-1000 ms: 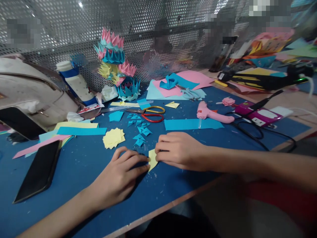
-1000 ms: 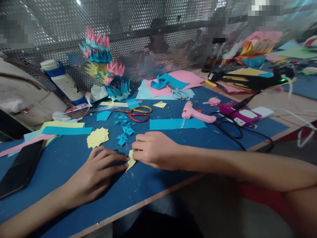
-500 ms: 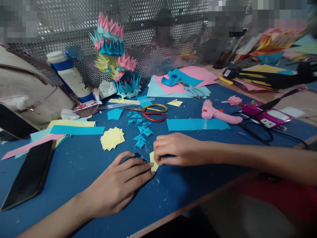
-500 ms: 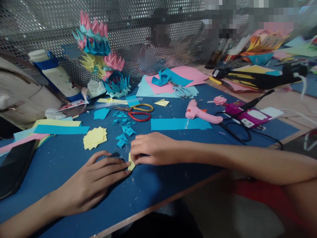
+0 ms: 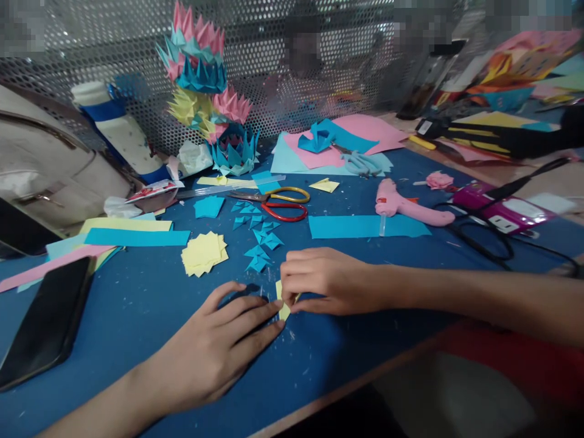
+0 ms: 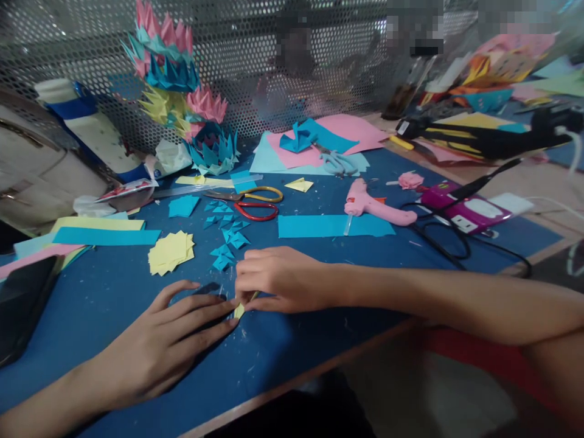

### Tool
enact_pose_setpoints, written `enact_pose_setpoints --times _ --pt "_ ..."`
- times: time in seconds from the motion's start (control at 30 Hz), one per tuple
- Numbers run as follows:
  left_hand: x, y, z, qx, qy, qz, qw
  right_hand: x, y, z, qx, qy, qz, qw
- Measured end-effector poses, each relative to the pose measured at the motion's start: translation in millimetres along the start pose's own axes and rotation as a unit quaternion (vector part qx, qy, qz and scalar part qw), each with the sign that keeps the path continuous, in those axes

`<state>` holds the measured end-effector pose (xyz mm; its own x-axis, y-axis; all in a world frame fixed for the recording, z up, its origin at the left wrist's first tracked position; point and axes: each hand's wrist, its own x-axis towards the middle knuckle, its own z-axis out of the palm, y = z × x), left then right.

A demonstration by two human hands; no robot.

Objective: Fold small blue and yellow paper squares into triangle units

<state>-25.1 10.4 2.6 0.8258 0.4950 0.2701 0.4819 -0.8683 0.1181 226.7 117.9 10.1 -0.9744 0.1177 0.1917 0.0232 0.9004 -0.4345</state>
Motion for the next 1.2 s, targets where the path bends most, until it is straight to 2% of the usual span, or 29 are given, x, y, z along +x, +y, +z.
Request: enact_pose_setpoints --times 0.1,0.23,0.43,0.67,0.97,1.2 --pt "1 1 -1.0 -0.005 0.006 0.000 1.000 1 -2 5 -0.004 0.013 -0.001 1.000" --pt "1 1 -0.6 0.000 0.019 0.014 1.000 3 -6 9 0.006 0.024 0.033 0.999" --pt "-2 2 -1.3 0.033 0.011 0.045 0.998 9 -16 5 0.001 0.001 0.097 0.995" --pt "-2 7 0.1 0.086 -0.003 0.043 0.995 14 -20 3 -0.023 -0.018 0.119 0.993" --pt "-2 11 1.1 0.080 -0.005 0.015 0.997 11 -19 3 0.004 -0.018 0.134 0.991" --pt "-2 16 1.4 0.013 -0.027 -0.040 0.999 8 -11 3 0.024 -0.005 0.135 0.991"
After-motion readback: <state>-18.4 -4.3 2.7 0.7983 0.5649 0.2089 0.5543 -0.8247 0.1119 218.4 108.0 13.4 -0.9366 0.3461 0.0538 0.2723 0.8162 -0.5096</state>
